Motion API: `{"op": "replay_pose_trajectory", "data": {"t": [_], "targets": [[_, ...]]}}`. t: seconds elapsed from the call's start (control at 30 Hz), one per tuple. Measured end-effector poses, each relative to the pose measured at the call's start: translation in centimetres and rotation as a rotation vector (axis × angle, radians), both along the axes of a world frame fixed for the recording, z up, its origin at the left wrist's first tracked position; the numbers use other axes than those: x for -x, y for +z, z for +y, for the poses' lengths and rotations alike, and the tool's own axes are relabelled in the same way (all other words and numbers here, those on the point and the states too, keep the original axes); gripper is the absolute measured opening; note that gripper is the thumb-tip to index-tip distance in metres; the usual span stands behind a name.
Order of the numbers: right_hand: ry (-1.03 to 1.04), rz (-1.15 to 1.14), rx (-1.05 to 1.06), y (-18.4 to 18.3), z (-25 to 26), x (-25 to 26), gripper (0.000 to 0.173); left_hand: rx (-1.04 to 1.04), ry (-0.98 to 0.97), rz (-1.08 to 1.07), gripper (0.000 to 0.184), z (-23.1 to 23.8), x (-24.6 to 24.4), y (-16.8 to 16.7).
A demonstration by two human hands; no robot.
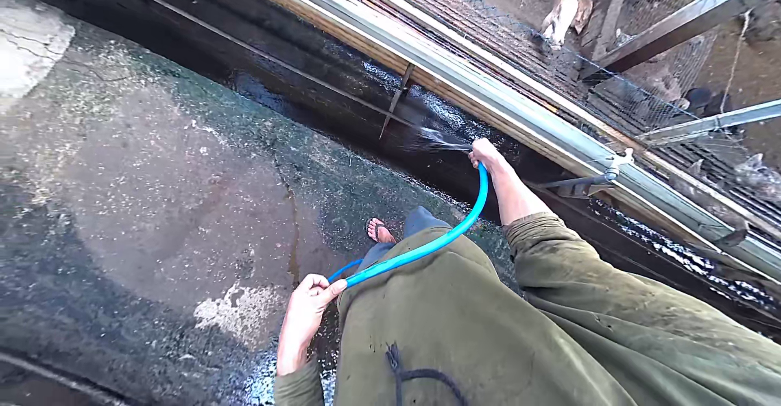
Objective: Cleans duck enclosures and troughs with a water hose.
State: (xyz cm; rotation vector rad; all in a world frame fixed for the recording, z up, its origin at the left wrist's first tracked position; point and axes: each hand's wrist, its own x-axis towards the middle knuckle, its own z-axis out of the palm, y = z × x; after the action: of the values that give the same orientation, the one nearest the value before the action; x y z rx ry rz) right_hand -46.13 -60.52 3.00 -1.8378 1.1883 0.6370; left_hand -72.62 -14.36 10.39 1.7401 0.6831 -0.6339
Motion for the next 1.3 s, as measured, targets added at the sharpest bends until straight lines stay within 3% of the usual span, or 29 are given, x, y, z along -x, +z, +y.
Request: {"op": "replay_pose_trajectory", "data": {"t": [0.13,0.4,0.6,0.87,1.3], "targets": [[0.102,0.067,0.13,-1.3,0.7,1.9,0.034,-0.021,0.067,-0.002,0.026,0.4,0.6,0.6],[-0.027,0.039,0.039,-4.0,2.8,2.3,0.02,-0.088,0.133,0.039,0.027,0.8,0.8,1.0],[-0.014,-0.006,-0.108,-4.2,8.6,-2.7,0.021,-0.064,0.275,0.021,0.024,2.6,0.1,1.5],[0.079,-0.013,-0.121,-7.8,16.9,-11.0,0.023,-0.064,0.478,0.052,0.018,5.6,-3.2,1.7],[0.168,0.032,-0.237,-11.6,28.5,-23.9,0.025,-0.114,0.571,0.125,0.015,12.1,-14.0,4.4]]}}
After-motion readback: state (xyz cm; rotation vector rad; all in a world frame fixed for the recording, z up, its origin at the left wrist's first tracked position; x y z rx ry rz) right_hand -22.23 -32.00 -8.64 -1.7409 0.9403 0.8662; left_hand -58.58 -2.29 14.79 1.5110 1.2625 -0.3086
